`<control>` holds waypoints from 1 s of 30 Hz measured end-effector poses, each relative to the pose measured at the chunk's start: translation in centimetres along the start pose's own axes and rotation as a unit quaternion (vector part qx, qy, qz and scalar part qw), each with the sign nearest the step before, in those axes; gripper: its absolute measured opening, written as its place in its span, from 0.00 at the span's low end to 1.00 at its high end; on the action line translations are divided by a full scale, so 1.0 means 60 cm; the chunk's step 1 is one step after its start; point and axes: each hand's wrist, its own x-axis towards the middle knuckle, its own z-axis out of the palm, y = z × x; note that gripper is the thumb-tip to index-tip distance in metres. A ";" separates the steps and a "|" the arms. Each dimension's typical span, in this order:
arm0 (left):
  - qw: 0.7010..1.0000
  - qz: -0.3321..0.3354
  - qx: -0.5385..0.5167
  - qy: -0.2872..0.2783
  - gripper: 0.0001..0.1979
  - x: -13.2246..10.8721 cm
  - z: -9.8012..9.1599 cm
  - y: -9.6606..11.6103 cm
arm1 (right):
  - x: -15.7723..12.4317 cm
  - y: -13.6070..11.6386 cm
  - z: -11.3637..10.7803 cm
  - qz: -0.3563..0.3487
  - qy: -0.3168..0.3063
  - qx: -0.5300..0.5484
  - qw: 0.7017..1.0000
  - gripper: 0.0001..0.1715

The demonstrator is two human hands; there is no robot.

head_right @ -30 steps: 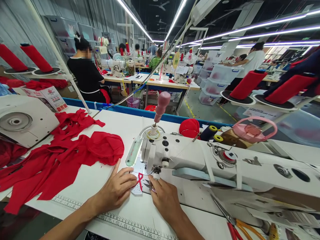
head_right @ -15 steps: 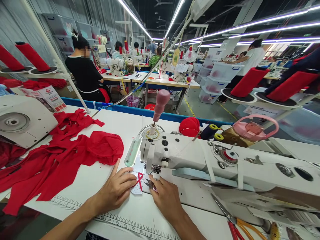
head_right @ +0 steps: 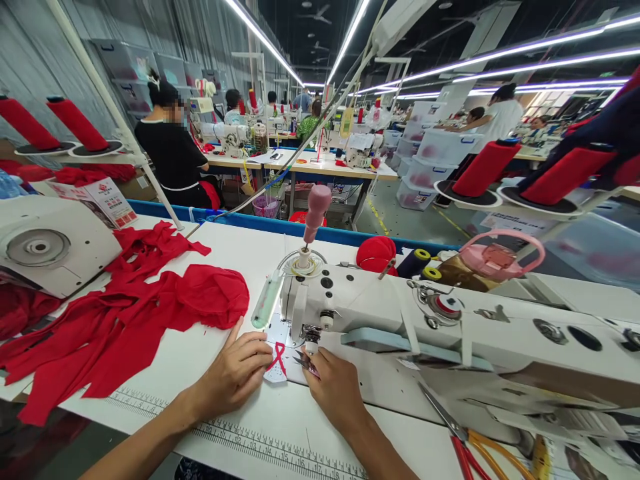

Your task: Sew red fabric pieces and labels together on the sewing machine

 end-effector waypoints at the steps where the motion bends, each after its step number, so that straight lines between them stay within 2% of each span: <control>1: 1.000 -0.014 -0.008 0.016 0.12 0.000 -0.001 0.001 | 0.000 0.000 0.000 0.004 0.000 0.001 1.000 0.17; 5: 0.991 -0.116 -0.008 0.067 0.09 0.000 0.004 0.011 | -0.001 0.000 0.000 0.014 -0.001 0.008 1.000 0.18; 9: 0.976 -0.201 0.026 0.077 0.05 0.010 0.024 0.021 | 0.000 -0.002 -0.004 0.017 -0.007 0.022 1.000 0.15; 13: 0.967 -0.233 0.051 0.085 0.13 0.022 0.050 0.022 | 0.000 -0.004 -0.006 0.020 -0.008 0.032 0.999 0.15; 16: 0.966 -0.233 0.061 0.097 0.10 0.027 0.060 0.024 | 0.000 -0.005 -0.008 0.023 -0.011 0.038 0.999 0.16; 21: 0.972 -0.176 0.073 0.134 0.06 0.016 0.051 0.047 | 0.000 -0.007 -0.011 0.028 -0.014 0.044 0.999 0.17; 24: 0.965 -0.047 0.141 0.215 0.09 0.000 0.038 0.065 | 0.000 -0.006 -0.010 0.029 -0.013 0.047 0.998 0.17; 26: 0.943 0.050 0.196 0.264 0.09 -0.008 0.032 0.071 | -0.001 -0.004 -0.008 0.027 -0.012 0.050 0.998 0.18; 27: 0.934 0.078 0.212 0.275 0.09 -0.012 0.030 0.071 | -0.001 -0.003 -0.007 0.026 -0.011 0.051 0.998 0.18; 30: 0.929 0.085 0.222 0.285 0.08 -0.018 0.029 0.068 | -0.002 -0.002 -0.004 0.026 -0.009 0.055 0.998 0.17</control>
